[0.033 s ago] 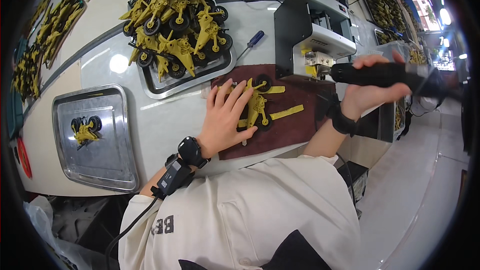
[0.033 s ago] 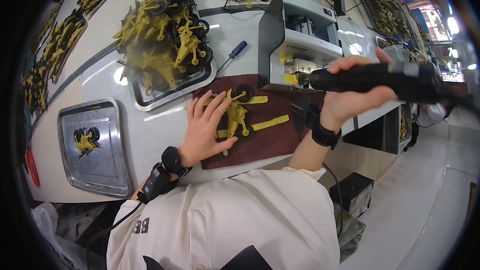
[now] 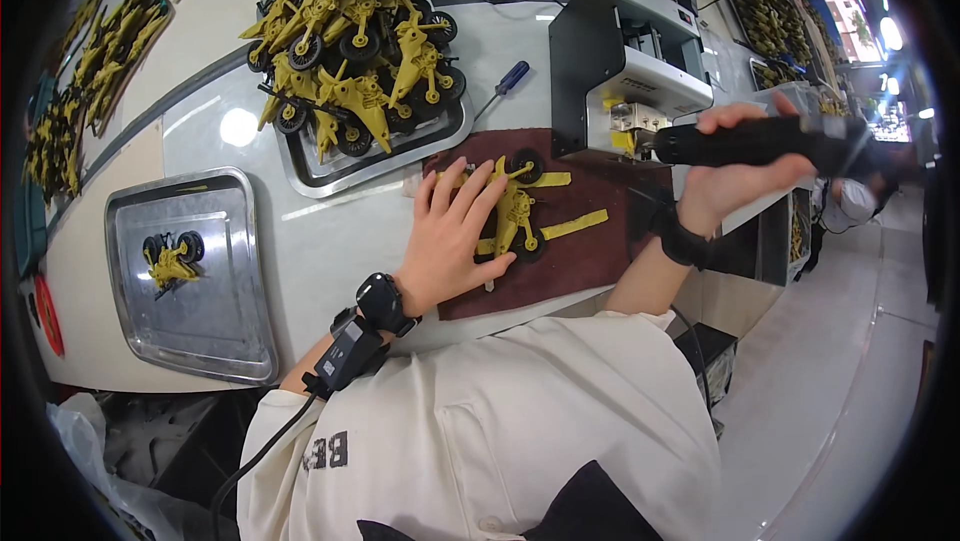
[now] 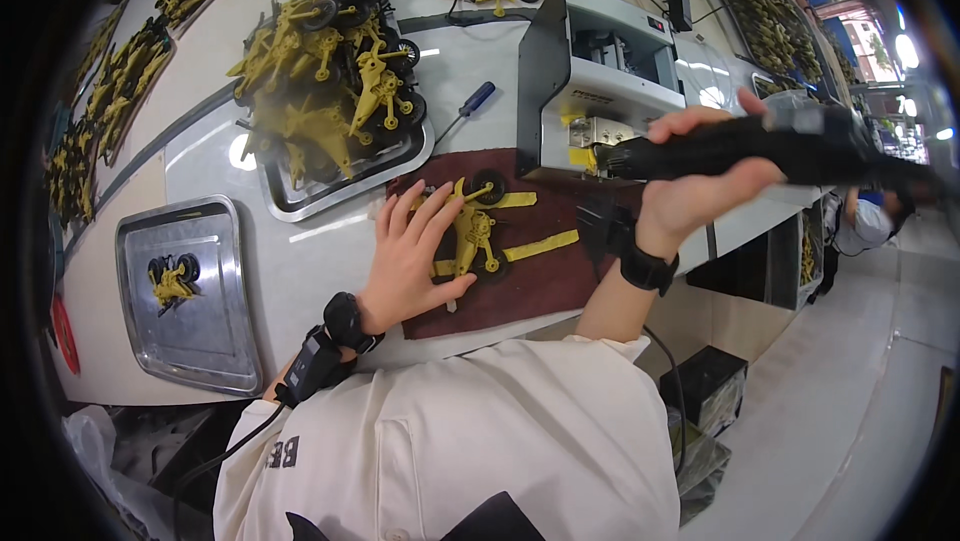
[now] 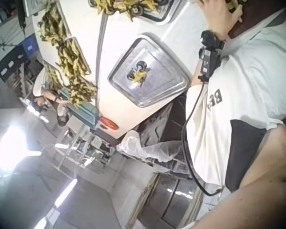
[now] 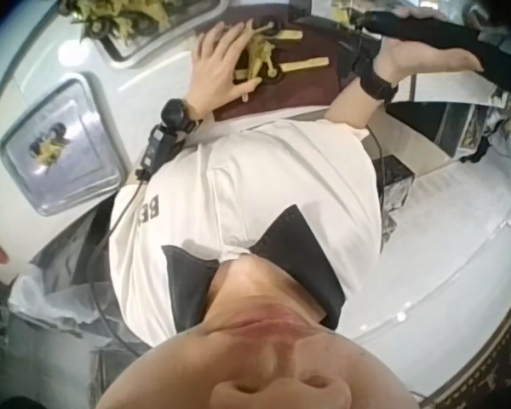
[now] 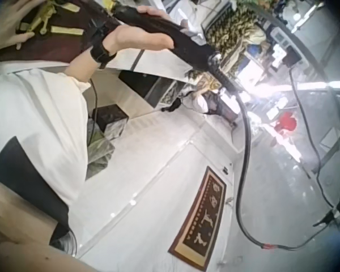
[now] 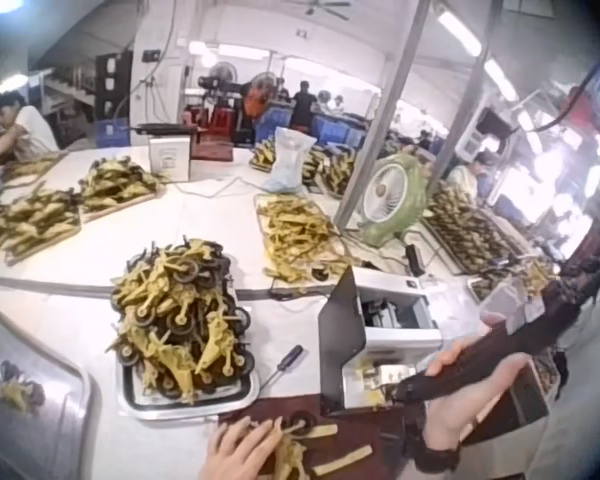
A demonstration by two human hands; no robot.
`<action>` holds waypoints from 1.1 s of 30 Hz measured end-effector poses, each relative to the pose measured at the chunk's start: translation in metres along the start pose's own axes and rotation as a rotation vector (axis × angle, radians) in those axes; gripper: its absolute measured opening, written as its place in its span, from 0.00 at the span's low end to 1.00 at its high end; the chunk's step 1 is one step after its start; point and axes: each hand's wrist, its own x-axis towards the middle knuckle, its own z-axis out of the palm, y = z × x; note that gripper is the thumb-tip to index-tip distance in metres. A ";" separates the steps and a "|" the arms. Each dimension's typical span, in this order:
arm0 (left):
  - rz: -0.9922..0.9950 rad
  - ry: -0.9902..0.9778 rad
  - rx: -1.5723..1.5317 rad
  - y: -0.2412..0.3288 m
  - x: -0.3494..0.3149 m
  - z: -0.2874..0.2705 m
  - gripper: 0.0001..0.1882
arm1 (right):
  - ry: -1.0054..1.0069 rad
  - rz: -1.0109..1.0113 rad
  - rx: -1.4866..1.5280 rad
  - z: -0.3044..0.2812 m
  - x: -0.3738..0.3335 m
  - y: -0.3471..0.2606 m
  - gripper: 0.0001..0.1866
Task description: Using an electric screwdriver to assemble small yellow toy motorcycles in a factory setting.
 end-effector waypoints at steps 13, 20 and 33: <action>0.004 0.000 -0.021 -0.003 -0.001 -0.001 0.45 | -0.367 0.078 0.480 0.009 -0.108 -0.023 0.52; 0.007 0.020 -0.035 -0.006 -0.003 0.002 0.44 | -0.433 0.066 0.495 0.003 -0.125 -0.023 0.52; 0.025 0.024 -0.020 -0.005 -0.004 0.001 0.41 | -0.322 0.098 0.486 -0.005 -0.134 -0.008 0.52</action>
